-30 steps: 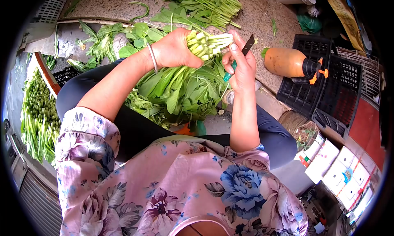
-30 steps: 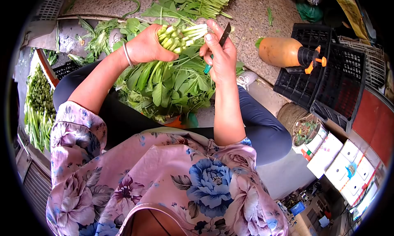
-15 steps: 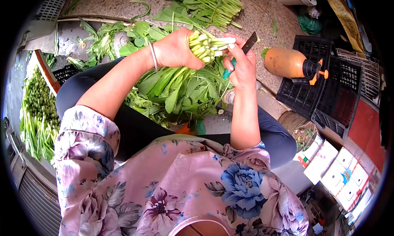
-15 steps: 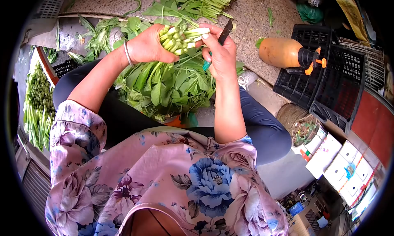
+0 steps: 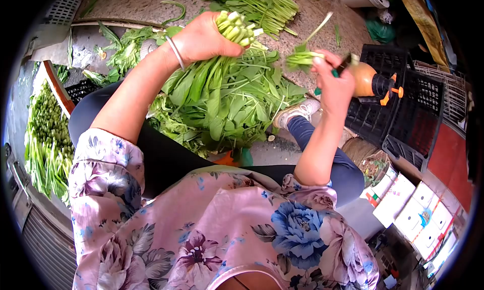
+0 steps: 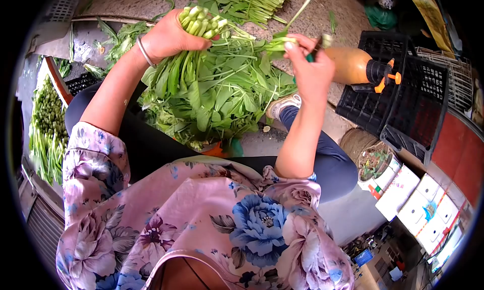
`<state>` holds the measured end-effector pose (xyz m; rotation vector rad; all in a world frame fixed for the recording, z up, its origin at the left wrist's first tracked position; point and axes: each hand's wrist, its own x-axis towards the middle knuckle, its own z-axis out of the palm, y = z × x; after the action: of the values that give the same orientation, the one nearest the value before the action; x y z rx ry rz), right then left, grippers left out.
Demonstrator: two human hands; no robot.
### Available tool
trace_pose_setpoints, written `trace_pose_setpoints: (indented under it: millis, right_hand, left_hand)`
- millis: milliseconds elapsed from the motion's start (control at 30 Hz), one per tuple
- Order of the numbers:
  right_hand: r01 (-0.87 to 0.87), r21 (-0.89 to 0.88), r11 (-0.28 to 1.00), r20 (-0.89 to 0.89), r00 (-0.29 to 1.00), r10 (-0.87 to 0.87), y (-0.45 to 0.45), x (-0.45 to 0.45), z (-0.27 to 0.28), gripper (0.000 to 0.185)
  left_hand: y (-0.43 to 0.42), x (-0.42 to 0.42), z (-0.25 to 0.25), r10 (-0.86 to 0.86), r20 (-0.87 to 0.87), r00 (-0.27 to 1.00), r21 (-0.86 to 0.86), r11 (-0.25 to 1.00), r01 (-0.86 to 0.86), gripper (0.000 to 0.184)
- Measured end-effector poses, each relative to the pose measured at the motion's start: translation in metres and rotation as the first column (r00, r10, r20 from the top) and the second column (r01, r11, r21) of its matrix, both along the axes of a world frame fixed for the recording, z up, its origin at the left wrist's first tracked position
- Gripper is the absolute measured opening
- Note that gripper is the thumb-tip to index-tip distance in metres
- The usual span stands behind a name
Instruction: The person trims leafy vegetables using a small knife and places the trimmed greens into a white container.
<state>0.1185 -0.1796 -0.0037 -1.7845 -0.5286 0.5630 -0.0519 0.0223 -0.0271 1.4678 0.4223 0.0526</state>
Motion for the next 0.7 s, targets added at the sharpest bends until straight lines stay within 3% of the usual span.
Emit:
trace_pose_setpoints:
  millis: [33, 100, 167, 233, 267, 300, 367, 467, 567, 700]
  right_hand:
    - [-0.027, 0.138, 0.99, -0.081, 0.996, 0.039, -0.004, 0.003, -0.001, 0.016]
    - [0.028, -0.035, 0.999, 0.009, 1.0, -0.028, -0.006, 0.01, -0.011, 0.017]
    - [-0.056, -0.022, 0.998, 0.119, 0.991, 0.059, -0.011, 0.017, -0.02, 0.017]
    - [-0.108, -0.015, 0.994, -0.215, 0.971, 0.103, -0.012, 0.005, -0.006, 0.016]
    - [-0.132, -0.111, 0.985, -0.105, 0.987, 0.121, -0.005, -0.002, -0.005, 0.015]
    - [-0.288, -0.122, 0.95, -0.105, 0.955, 0.276, 0.004, -0.01, -0.004, 0.017]
    - [-0.401, -0.056, 0.915, -0.177, 0.905, 0.386, 0.013, -0.013, -0.016, 0.017]
    - [-0.429, -0.004, 0.903, -0.24, 0.877, 0.415, 0.033, -0.027, 0.003, 0.017]
    - [-0.434, 0.108, 0.895, -0.145, 0.883, 0.446, 0.049, -0.029, -0.004, 0.027]
    - [-0.476, 0.192, 0.858, -0.133, 0.853, 0.504, 0.071, -0.027, -0.003, 0.026]
  left_hand:
    - [0.0, -0.002, -0.002, 0.002, -0.006, 1.0, -0.007, 1.0, -0.002, 0.037]
    - [-0.002, 0.001, -0.004, 0.057, -0.043, 0.997, 0.087, 0.995, -0.053, 0.035]
    - [-0.003, 0.003, -0.004, 0.072, -0.015, 0.997, 0.057, 0.996, -0.071, 0.032]
    - [-0.006, 0.001, -0.004, 0.095, -0.006, 0.995, 0.016, 0.995, -0.095, 0.032]
    - [-0.006, 0.002, -0.003, 0.068, -0.071, 0.995, 0.045, 0.997, -0.064, 0.032]
    - [-0.008, 0.005, -0.003, 0.06, -0.063, 0.996, 0.046, 0.997, -0.058, 0.032]
    - [-0.012, 0.003, -0.005, -0.031, 0.002, 1.0, -0.058, 0.998, 0.031, 0.032]
    - [-0.018, 0.003, -0.002, -0.042, 0.028, 0.999, -0.121, 0.992, 0.045, 0.032]
    - [-0.018, 0.002, 0.004, 0.027, 0.062, 0.998, -0.144, 0.989, -0.018, 0.032]
    - [-0.01, -0.001, 0.01, 0.007, 0.112, 0.994, -0.39, 0.92, 0.037, 0.041]
